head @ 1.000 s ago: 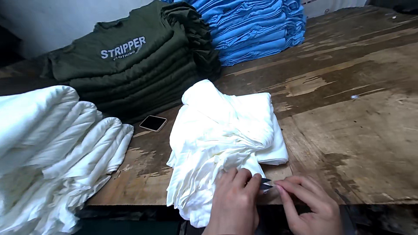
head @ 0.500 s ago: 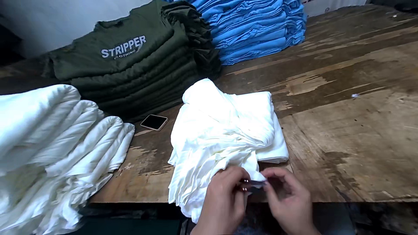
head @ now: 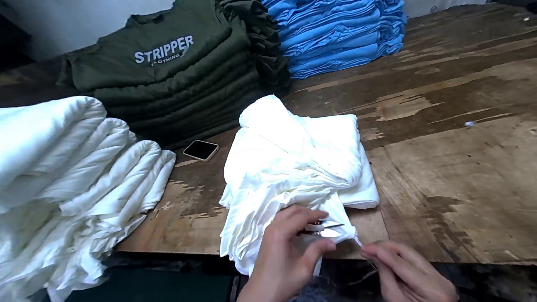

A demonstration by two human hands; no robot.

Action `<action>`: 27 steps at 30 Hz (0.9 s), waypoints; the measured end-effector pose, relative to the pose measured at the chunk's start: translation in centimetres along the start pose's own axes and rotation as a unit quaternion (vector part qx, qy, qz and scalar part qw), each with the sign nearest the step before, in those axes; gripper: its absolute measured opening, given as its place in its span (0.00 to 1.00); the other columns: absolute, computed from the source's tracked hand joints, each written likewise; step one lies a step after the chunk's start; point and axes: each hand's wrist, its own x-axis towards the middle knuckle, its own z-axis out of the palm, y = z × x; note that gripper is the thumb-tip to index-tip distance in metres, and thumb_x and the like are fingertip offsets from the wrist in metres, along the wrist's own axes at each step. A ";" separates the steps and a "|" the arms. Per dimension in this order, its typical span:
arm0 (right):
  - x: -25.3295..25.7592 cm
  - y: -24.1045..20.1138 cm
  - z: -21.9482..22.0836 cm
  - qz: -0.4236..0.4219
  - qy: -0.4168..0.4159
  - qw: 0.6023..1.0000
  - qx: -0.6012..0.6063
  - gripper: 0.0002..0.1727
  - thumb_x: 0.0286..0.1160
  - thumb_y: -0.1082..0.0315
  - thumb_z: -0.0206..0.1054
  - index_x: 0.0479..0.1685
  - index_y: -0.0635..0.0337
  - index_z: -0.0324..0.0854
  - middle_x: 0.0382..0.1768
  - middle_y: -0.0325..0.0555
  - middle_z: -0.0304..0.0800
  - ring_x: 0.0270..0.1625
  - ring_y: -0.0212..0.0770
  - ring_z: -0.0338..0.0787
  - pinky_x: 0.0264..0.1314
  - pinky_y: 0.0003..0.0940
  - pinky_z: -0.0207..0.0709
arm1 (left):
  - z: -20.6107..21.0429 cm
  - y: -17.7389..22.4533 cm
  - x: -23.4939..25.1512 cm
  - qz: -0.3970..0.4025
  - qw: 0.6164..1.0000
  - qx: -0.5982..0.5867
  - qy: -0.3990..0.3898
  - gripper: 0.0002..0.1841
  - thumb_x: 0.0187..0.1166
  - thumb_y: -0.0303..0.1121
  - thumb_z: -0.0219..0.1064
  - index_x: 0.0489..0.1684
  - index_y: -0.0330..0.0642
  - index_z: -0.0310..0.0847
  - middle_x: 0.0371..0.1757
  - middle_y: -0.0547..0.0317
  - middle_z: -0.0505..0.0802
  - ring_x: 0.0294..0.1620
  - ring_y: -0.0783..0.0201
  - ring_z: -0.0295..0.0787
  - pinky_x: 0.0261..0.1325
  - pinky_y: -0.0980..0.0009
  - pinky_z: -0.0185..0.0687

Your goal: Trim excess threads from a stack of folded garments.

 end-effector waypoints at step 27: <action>1.4 -1.3 -1.2 0.282 -0.056 0.876 0.388 0.20 0.69 0.81 0.74 0.49 0.53 0.68 0.37 0.34 0.93 0.34 0.29 0.93 0.37 0.25 0.88 | 1.4 0.7 -0.8 0.285 0.895 0.330 0.092 0.12 0.84 0.31 0.62 0.58 0.53 0.88 0.47 0.62 0.91 0.42 0.61 0.79 0.55 0.60 0.65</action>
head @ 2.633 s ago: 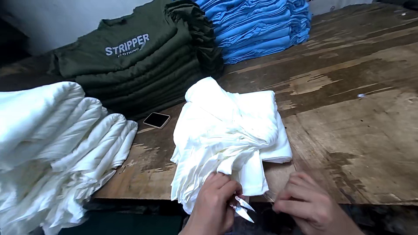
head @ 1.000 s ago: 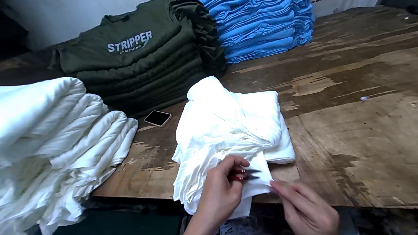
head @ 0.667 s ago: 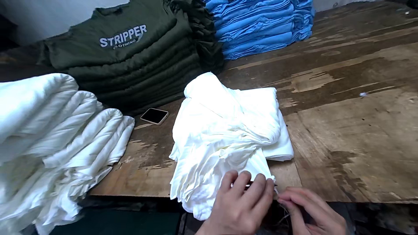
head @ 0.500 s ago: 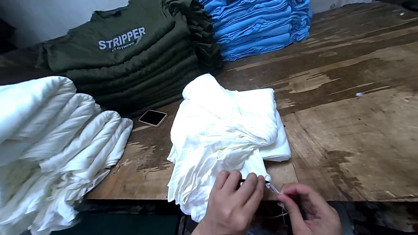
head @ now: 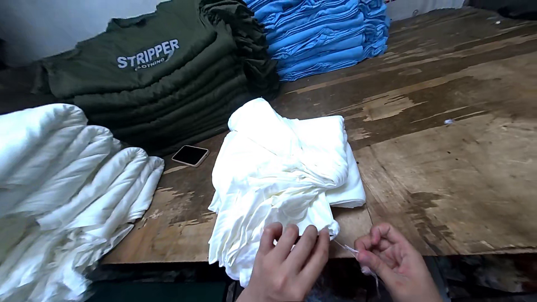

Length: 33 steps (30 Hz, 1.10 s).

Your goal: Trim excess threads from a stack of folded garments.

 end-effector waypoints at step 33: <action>-2.8 4.1 1.0 -0.140 -0.299 0.754 -0.568 0.12 0.83 0.61 0.65 0.43 0.58 0.91 0.26 0.50 0.93 0.33 0.52 0.95 0.38 0.51 0.88 | -2.9 -5.9 -8.8 -0.107 0.978 -0.166 -0.069 0.25 0.74 0.59 0.73 0.65 0.58 0.87 0.40 0.61 0.91 0.40 0.65 0.89 0.45 0.66 0.87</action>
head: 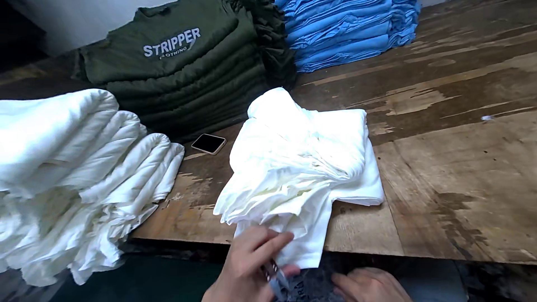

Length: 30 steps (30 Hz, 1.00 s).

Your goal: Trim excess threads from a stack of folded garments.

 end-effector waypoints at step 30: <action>1.3 1.3 1.7 -0.048 0.350 0.922 -0.156 0.16 0.78 0.47 0.68 0.54 0.43 0.89 0.39 0.37 0.87 0.41 0.39 0.82 0.51 0.35 0.72 | 3.5 6.5 0.7 -0.151 0.988 -0.032 0.025 0.21 0.80 0.50 0.71 0.68 0.55 0.87 0.51 0.62 0.90 0.51 0.66 0.85 0.54 0.65 0.82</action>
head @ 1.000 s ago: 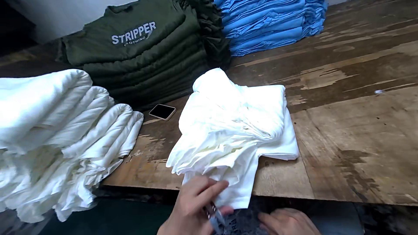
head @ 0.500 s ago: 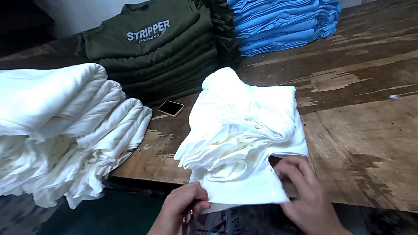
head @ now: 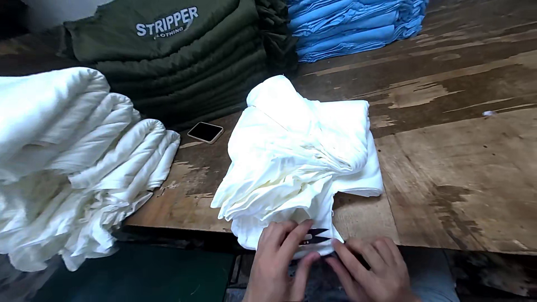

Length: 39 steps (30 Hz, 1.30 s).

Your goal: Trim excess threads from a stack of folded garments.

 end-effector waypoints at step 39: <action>0.6 -0.9 1.7 0.112 0.076 0.975 0.178 0.14 0.74 0.56 0.70 0.54 0.45 0.78 0.52 0.37 0.85 0.58 0.35 0.85 0.65 0.33 0.79 | 0.6 0.6 0.1 0.074 0.997 0.009 0.019 0.09 0.76 0.33 0.64 0.45 0.58 0.89 0.43 0.68 0.91 0.41 0.68 0.81 0.46 0.68 0.73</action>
